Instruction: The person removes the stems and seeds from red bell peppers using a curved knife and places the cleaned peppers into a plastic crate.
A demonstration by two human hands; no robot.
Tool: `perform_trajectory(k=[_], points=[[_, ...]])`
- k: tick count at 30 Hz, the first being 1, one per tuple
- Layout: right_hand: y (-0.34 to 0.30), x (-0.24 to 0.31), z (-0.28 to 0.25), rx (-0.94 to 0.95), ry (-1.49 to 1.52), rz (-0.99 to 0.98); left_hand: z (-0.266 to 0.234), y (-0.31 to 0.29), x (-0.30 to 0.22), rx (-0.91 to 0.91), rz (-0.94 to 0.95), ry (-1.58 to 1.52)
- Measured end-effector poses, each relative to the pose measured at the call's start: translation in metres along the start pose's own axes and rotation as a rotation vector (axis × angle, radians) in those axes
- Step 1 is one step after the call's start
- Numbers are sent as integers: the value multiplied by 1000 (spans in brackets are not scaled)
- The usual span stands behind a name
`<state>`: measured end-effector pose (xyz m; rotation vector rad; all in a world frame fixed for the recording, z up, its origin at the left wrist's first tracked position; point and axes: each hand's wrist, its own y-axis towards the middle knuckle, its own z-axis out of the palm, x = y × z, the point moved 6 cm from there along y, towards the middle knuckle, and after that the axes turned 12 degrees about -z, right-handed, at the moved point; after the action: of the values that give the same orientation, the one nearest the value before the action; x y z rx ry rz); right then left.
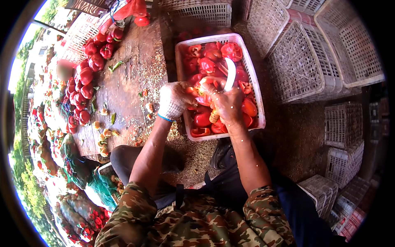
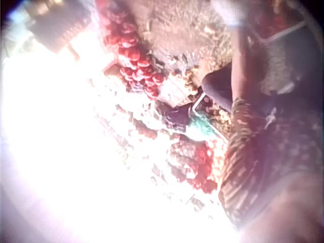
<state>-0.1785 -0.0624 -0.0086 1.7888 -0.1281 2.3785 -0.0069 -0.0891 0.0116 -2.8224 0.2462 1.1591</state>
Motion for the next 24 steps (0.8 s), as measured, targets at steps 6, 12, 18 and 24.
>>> perform_trajectory(k=[6,12,18,24], points=[[4,2,-15,-25,120,154,-7,56,28,-87,-244,42],[8,-10,-5,-64,-9,-70,7,35,-1,-12,-226,-608],[-3,11,13,149,-586,-281,25,10,-12,193,-304,-310],[-8,-8,12,187,-370,-121,24,-5,-6,233,-364,-463]])
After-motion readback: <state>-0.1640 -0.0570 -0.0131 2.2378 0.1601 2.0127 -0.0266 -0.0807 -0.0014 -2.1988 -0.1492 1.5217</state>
